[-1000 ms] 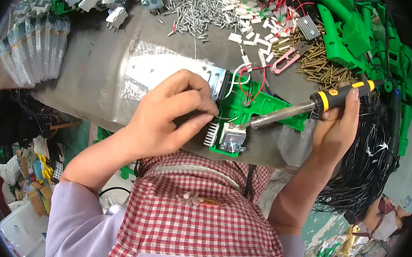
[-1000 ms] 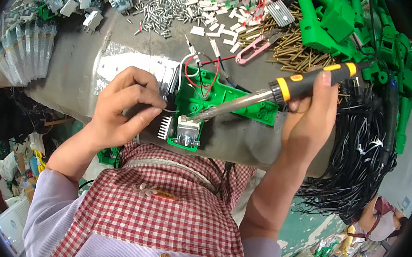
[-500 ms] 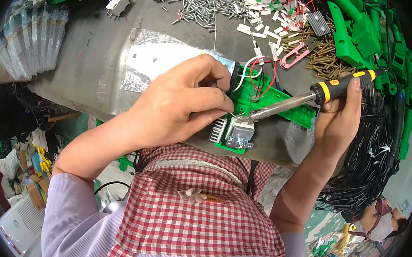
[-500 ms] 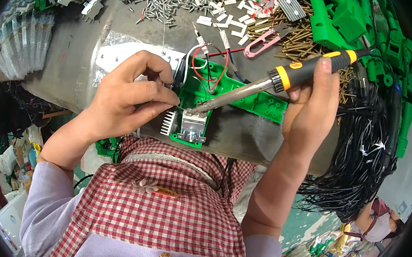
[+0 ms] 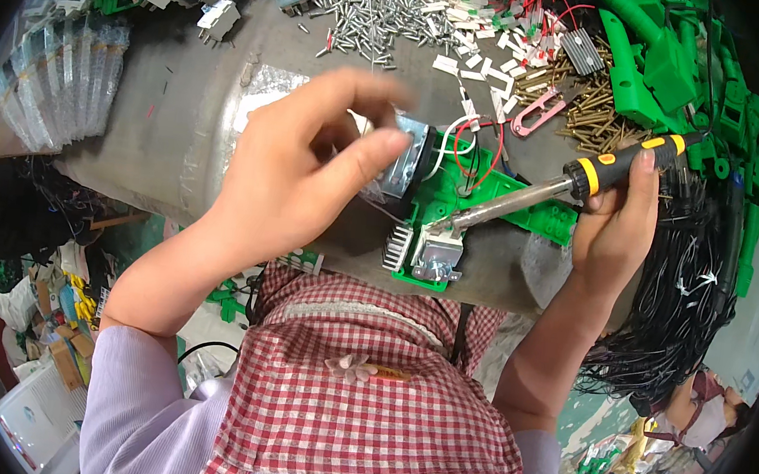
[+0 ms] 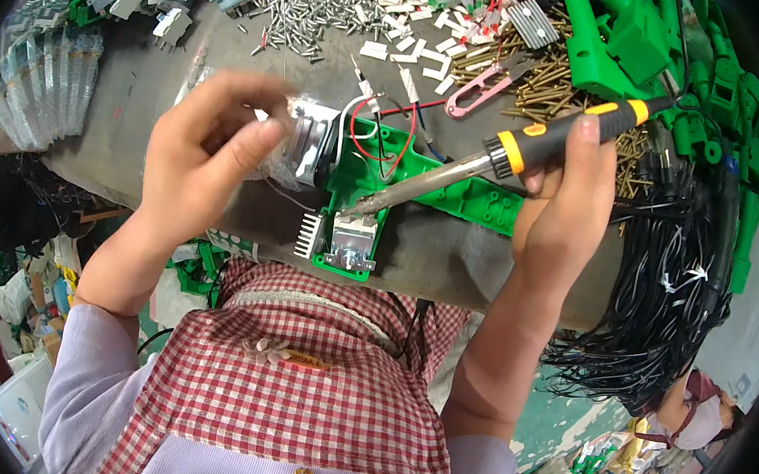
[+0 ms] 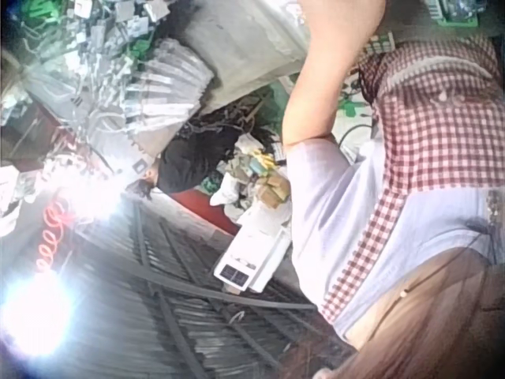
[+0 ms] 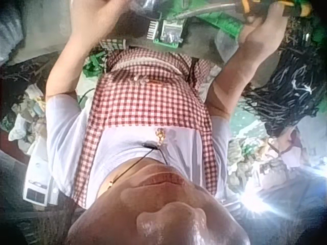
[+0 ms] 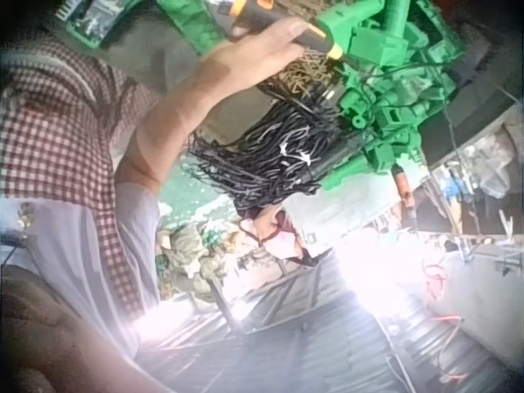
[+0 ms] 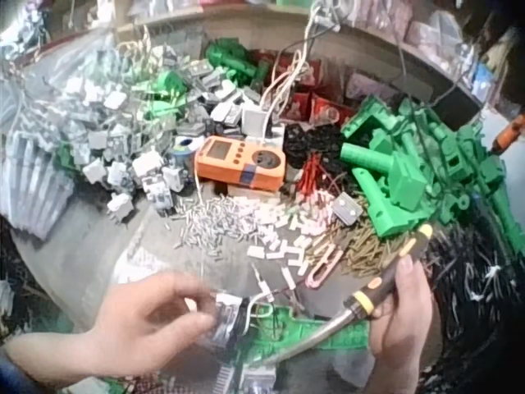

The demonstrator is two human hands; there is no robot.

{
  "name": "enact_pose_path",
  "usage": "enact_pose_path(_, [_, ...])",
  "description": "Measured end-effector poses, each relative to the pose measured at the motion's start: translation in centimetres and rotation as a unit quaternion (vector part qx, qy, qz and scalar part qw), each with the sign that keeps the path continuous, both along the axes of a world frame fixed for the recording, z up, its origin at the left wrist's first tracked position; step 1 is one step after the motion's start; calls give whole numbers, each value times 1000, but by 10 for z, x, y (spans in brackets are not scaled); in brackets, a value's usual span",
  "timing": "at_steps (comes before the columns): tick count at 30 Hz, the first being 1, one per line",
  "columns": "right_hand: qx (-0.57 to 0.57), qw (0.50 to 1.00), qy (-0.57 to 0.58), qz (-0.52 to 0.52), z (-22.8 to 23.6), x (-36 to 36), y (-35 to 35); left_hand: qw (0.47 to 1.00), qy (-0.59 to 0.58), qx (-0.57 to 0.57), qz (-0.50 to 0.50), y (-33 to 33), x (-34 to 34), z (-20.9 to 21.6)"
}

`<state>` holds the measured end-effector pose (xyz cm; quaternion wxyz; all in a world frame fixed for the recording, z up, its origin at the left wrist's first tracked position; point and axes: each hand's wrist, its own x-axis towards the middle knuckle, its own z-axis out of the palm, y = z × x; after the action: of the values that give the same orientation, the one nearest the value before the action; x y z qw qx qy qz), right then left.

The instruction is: The person assembles a power tool by connecting wires and components inside a plastic housing, soldering wire joints with a soldering iron, fitting the housing halves together, and driving screws using a power screwdriver.

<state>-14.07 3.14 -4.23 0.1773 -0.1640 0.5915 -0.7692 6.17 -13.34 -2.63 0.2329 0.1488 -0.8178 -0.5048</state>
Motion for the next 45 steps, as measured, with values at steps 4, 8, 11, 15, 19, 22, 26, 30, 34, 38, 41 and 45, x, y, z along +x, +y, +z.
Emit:
enact_pose_path(4, [8, 1000, -1, -6, 3, 4, -3, 878, -72, 474, -19, 1, -20, 12])
enact_pose_path(8, [16, 1000, -1, -17, 2, 5, -1, 806, -41, 588, -50, -5, -20, 1])
enact_pose_path(11, [7, 1000, 0, -6, 0, 4, 1, 790, -34, 607, -83, -6, -20, -3])
enact_pose_path(15, [1, 1000, -11, -10, -3, 3, 4, 788, -48, 610, -71, -6, -29, 0])
enact_pose_path(19, [8, 1000, -11, -9, -2, 5, 4, 810, -62, 577, -87, -11, -23, -7])
enact_pose_path(22, [16, 1000, -1, -14, 0, 7, 2, 836, -72, 534, -103, -11, -12, -10])
enact_pose_path(26, [1, 1000, 2, 14, -5, 0, 7, 862, -87, 478, -143, -10, -10, -8])
enact_pose_path(30, [-9, 1000, 9, 27, -6, -1, 7, 864, -118, 475, -117, -14, -20, 2])
enact_pose_path(34, [6, 1000, 10, 1, -2, 4, 4, 918, -79, 374, -110, -11, -27, -5])
enact_pose_path(38, [1, 1000, 12, 7, -2, 5, 3, 944, -143, 294, -51, -19, -33, -3])
enact_pose_path(41, [-2, 1000, 11, 17, -4, 3, 6, 901, -165, 401, -27, -24, -28, -1])
enact_pose_path(45, [10, 1000, 11, -1, -1, 5, 5, 887, -99, 447, -62, -10, -10, -8])
